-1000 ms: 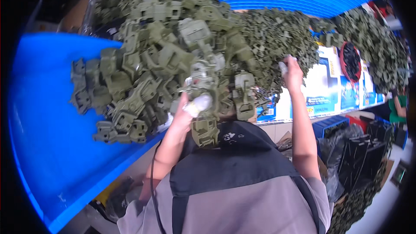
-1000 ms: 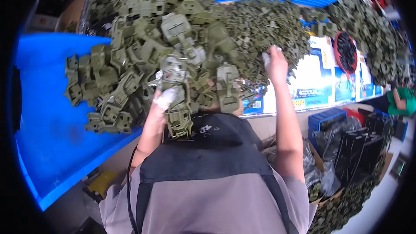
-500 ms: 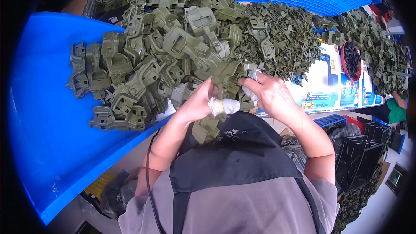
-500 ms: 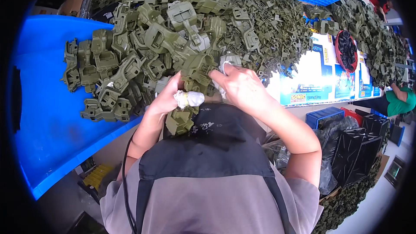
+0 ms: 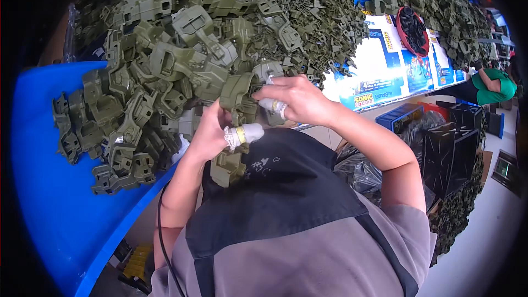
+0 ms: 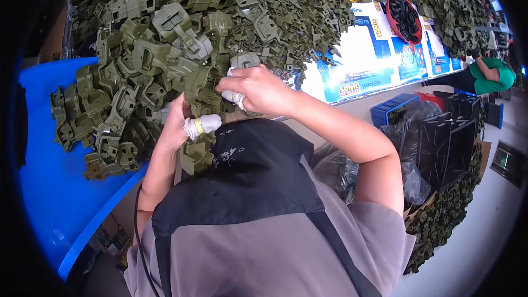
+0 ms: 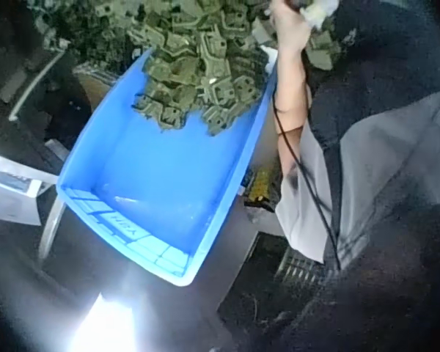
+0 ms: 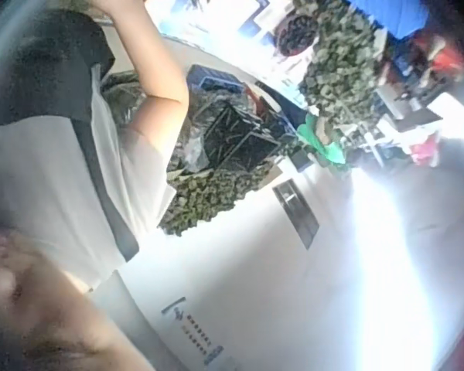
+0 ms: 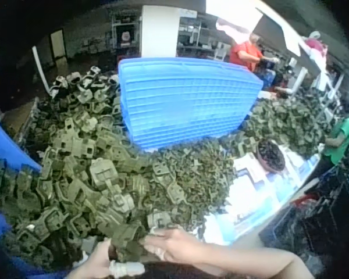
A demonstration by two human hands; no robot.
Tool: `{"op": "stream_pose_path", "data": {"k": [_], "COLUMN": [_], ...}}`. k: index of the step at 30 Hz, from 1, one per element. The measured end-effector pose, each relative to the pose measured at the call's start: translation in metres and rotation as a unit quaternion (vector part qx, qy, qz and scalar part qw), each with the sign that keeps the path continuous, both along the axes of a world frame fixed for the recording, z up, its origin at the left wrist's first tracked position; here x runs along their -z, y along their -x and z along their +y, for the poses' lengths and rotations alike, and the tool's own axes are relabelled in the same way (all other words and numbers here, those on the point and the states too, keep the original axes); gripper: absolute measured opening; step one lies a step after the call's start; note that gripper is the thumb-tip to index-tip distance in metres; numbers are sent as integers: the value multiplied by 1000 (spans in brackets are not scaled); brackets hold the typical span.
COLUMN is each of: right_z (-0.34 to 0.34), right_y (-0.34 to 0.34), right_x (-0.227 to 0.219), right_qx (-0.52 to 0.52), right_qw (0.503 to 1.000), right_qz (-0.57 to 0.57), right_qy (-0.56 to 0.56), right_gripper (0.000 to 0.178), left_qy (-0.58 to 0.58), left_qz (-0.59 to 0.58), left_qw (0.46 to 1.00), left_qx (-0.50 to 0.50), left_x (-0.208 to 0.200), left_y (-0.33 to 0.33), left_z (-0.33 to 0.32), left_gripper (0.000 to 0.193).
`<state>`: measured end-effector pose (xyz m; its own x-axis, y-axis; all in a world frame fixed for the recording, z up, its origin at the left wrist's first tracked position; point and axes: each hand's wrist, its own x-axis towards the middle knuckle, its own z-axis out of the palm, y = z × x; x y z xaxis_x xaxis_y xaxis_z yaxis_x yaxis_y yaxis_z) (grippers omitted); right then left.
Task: The person repeatedly picks up small green plastic components from a large pile on a table and snaps them together by hand. They work continuously, handling the parts one at a time and placing the assembled units into a blue plastic bin.
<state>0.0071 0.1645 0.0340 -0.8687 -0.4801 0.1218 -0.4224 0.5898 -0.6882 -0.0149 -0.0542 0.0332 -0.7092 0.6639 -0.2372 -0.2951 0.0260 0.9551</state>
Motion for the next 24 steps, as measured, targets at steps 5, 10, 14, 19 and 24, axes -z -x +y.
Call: {"op": "stream_pose_path", "data": {"k": [5,10,14,19,24], "right_z": [37,129,133,144,37], "right_y": [15,-20,-12,2,-40], "right_x": [0,130,169,141,-5], "right_qx": [53,438,314,256,68], "right_qw": [937,886,877,949,989], "right_qz": [-178,35,176,52,-52], "right_qy": [295,-148,-319,-175,123], "right_gripper": [33,30,23,18,23], "left_qy": [-7,-27,-111,-216,-191], "left_qz": [4,-185,-233,-355,-384], "left_qw": [993,944,950,902,883], "left_qx": [-117,-271,-173,-115,-189], "left_x": [5,38,28,33,28], "left_y": [5,3,-8,-24,-33], "left_z": [-13,-25,-19,-15,-10], "left_gripper": [54,59,58,47,43]}}
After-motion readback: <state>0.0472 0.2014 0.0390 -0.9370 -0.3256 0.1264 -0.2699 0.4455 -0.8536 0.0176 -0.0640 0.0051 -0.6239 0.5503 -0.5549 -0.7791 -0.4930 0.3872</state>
